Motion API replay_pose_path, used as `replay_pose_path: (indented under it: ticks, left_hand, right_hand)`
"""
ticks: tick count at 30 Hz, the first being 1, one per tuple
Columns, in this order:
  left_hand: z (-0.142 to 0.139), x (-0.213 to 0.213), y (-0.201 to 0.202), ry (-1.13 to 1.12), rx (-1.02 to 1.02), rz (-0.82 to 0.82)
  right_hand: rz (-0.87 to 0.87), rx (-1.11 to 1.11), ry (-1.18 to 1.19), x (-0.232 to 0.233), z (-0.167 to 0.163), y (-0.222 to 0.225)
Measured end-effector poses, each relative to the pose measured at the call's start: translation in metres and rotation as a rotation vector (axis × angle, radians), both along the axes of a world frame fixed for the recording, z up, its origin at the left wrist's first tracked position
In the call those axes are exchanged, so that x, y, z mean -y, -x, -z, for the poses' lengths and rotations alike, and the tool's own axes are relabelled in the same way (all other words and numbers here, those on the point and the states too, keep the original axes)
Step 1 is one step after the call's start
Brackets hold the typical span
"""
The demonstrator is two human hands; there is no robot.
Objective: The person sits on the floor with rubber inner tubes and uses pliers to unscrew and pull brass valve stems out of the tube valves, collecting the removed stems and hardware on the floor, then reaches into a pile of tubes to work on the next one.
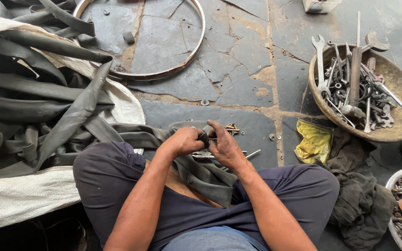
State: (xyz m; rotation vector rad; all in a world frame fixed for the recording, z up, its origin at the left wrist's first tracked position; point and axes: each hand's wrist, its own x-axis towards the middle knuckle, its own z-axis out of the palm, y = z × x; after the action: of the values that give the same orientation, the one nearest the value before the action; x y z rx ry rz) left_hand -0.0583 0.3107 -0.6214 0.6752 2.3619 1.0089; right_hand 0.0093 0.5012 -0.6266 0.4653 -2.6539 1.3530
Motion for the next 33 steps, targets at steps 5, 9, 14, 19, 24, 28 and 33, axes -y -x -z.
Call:
replay_pose_path:
  ticks: [5, 9, 14, 19, 24, 28, 33]
  left_hand:
    - [-0.002, 0.002, 0.0, 0.041, -0.046, -0.019]
    - [0.004, 0.0, 0.004, 0.085, -0.122, 0.038]
    - [0.011, 0.004, 0.01, 0.214, -0.225, 0.028]
    - [0.018, 0.01, 0.012, 0.156, -0.342, -0.106]
    - [0.012, 0.008, 0.007, 0.069, -0.283, -0.137]
    - [0.013, 0.011, 0.007, -0.031, -0.27, -0.147]
    - [0.023, 0.008, 0.011, -0.325, -0.102, -0.129]
  right_hand:
    - [0.033, 0.021, 0.026, -0.001, 0.003, 0.002]
    - [0.026, 0.029, 0.002, -0.003, 0.014, 0.005]
    - [0.17, 0.1, 0.237, -0.02, 0.033, 0.009]
    - [0.4, 0.229, 0.05, -0.063, 0.038, 0.017]
    - [0.558, 0.648, -0.101, -0.071, 0.046, 0.029]
    - [0.576, 0.159, -0.104, -0.076, 0.043, 0.038]
    - [0.453, 0.46, 0.434, -0.069, 0.037, 0.031]
